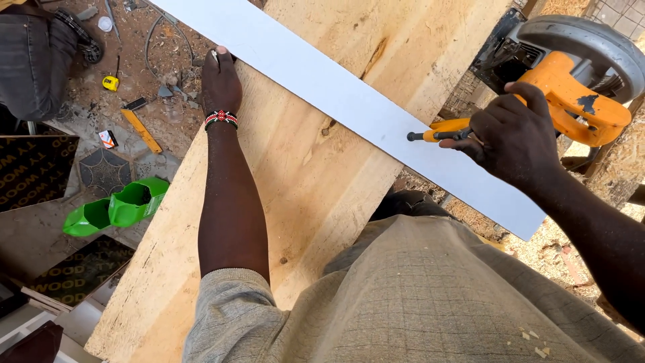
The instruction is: Measuring, marking, and cutting a wooden board using a circular saw and a clamped guide.
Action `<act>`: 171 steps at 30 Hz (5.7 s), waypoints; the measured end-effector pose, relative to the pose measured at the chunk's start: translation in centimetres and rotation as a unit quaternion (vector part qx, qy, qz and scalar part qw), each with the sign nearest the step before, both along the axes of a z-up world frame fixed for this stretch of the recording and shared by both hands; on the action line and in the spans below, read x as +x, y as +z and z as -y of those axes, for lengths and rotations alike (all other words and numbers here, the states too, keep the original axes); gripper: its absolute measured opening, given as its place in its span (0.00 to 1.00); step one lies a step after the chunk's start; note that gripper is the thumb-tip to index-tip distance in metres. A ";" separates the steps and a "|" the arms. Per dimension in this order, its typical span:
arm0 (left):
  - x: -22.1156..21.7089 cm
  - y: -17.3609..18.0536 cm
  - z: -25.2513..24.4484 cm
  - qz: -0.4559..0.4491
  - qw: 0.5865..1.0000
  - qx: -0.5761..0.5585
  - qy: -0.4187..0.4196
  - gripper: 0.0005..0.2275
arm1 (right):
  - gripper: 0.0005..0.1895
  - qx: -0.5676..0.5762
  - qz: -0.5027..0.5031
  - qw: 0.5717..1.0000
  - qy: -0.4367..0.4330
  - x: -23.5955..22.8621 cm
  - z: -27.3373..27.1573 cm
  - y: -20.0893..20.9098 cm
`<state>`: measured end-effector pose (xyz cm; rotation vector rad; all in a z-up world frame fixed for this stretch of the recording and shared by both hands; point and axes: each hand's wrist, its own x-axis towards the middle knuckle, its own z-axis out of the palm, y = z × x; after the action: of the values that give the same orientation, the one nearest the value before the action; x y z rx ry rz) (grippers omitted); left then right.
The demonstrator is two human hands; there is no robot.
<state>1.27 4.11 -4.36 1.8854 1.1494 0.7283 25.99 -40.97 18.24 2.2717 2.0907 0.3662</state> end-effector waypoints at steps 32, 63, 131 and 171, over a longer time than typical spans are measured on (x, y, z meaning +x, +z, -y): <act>-1.0 3.2 0.6 -0.189 0.972 -0.137 0.017 0.26 | 0.07 0.351 -0.724 0.458 -0.379 -8.6 -6.5 -1.6; 2.5 9.5 5.6 -0.051 0.919 0.169 0.354 0.27 | 0.31 -0.083 -0.297 0.835 -0.455 36.4 -21.2 -11.1; 1.3 11.7 5.2 -0.218 0.955 0.073 0.188 0.19 | 0.10 -0.060 -0.589 0.793 0.144 2.0 -41.1 -3.3; 4.6 25.6 9.8 0.000 0.998 0.053 -0.027 0.17 | 0.25 0.008 -0.688 0.720 0.096 0.0 -37.6 -9.2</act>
<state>5.90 -5.68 21.24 1.9957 1.0743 0.7728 25.95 -3.41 9.04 2.5264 2.6265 -1.9115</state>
